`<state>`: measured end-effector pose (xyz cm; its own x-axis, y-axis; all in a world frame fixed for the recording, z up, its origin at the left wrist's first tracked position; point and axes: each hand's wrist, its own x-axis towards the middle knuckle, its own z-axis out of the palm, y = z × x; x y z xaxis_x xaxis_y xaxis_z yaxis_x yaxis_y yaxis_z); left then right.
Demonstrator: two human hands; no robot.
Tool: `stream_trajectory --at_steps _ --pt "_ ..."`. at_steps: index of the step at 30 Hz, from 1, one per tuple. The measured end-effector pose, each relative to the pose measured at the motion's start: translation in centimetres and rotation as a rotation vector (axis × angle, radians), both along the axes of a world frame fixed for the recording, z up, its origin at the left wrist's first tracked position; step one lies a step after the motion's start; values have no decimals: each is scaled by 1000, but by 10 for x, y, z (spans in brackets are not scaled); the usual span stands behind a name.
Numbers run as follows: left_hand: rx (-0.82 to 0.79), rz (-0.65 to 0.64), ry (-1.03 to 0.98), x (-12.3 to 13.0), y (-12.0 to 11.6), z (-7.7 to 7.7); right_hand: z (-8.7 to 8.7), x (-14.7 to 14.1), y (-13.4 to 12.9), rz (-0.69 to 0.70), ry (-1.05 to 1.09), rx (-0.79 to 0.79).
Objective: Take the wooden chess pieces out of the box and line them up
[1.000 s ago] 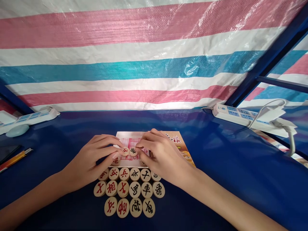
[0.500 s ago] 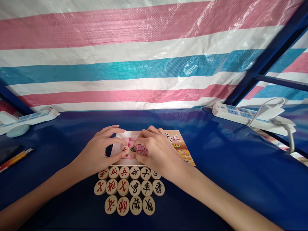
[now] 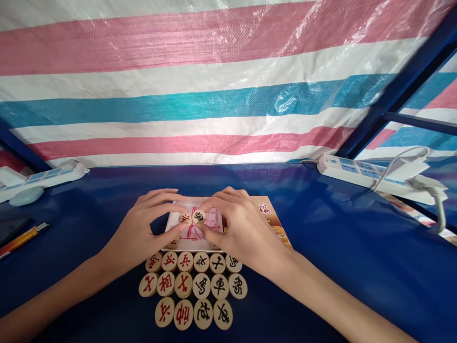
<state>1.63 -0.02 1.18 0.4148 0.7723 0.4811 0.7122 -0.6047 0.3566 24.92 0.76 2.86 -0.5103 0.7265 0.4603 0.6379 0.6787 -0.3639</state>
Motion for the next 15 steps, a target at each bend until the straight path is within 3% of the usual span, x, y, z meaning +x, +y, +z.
stream_trajectory --at_steps 6,15 --pt "161 -34 -25 -4 -12 5 0 1 -11 59 64 26" --pt "122 -112 -112 -7 -19 -2 3 3 -20 122 86 13"
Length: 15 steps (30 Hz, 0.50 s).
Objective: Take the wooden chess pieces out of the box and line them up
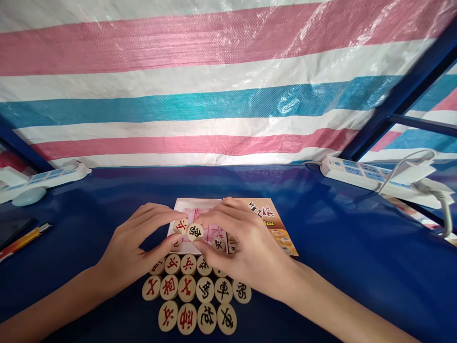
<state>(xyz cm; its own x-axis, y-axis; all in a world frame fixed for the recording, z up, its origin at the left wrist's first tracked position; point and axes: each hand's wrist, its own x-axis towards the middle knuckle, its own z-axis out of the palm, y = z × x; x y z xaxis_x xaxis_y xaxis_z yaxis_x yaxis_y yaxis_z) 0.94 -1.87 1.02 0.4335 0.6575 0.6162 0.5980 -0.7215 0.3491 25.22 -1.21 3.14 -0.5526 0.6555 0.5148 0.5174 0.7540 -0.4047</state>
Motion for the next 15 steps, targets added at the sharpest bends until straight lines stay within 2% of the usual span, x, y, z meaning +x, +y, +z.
stream_trajectory --at_steps 7,11,15 --pt "-46 -79 -57 1 -6 -2 15 3 1 99 -60 85" --pt "-33 -58 -89 1 -4 -1 8 2 8 83 14 181" --pt "-46 -26 -96 -1 -2 0 -1 4 11 51 4 184"
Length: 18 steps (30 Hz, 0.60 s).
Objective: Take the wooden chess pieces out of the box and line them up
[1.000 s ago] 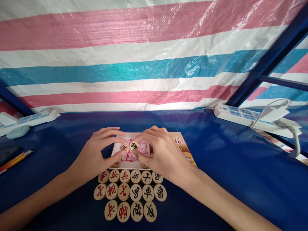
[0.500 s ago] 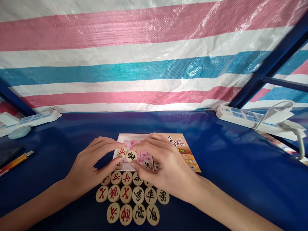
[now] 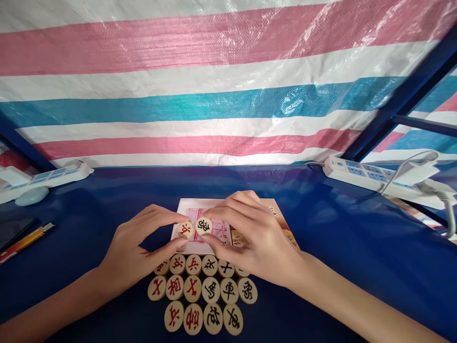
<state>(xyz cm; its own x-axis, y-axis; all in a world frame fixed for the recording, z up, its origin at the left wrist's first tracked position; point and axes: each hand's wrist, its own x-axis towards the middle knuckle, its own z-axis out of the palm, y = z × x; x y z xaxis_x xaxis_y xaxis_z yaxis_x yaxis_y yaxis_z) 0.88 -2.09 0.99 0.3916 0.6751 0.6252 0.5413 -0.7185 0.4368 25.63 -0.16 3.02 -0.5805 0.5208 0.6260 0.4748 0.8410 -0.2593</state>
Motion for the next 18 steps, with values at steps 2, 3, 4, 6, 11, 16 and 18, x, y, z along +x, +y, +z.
stream_trajectory --at_steps 2,3,4,6,11,16,18 --pt "18 -7 0 0 -1 -1 -3 1 -1 -18 -19 -11" --pt "32 -12 0 0 -1 -1 -3 1 -2 -26 -25 -15" --pt "43 -18 1 0 -2 -1 -4 1 -3 -29 -26 -15" --pt "70 -31 -1 1 -3 -1 -5 1 -5 -21 -13 -9" --pt "102 -46 -4 5 -4 3 -5 3 -8 11 11 -19" --pt "98 -82 13 6 -3 1 -8 6 -8 35 17 -38" --pt "108 -97 18 6 -3 -1 -9 6 -8 28 20 -32"
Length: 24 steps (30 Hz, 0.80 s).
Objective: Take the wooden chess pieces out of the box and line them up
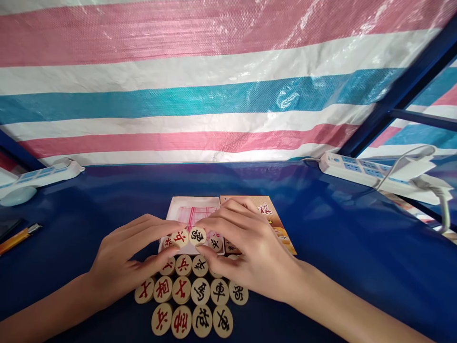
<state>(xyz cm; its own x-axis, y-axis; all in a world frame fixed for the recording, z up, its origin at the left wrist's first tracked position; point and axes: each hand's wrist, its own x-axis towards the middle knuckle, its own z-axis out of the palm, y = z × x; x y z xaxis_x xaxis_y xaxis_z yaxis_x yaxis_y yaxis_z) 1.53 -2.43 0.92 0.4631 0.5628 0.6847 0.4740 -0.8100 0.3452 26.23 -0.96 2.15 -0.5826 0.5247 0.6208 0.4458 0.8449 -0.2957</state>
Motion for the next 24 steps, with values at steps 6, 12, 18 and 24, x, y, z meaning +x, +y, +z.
stream_trajectory --at_steps 6,12,18,24 --pt "22 11 17 0 -1 -1 0 0 -4 2 9 -13" --pt "-37 28 -15 2 -3 3 1 -3 -7 -20 14 -32" --pt "-65 -19 -54 5 -2 0 1 -5 -8 17 21 -3" --pt "-105 -10 -92 5 -2 -1 -1 -2 -9 14 66 -66"
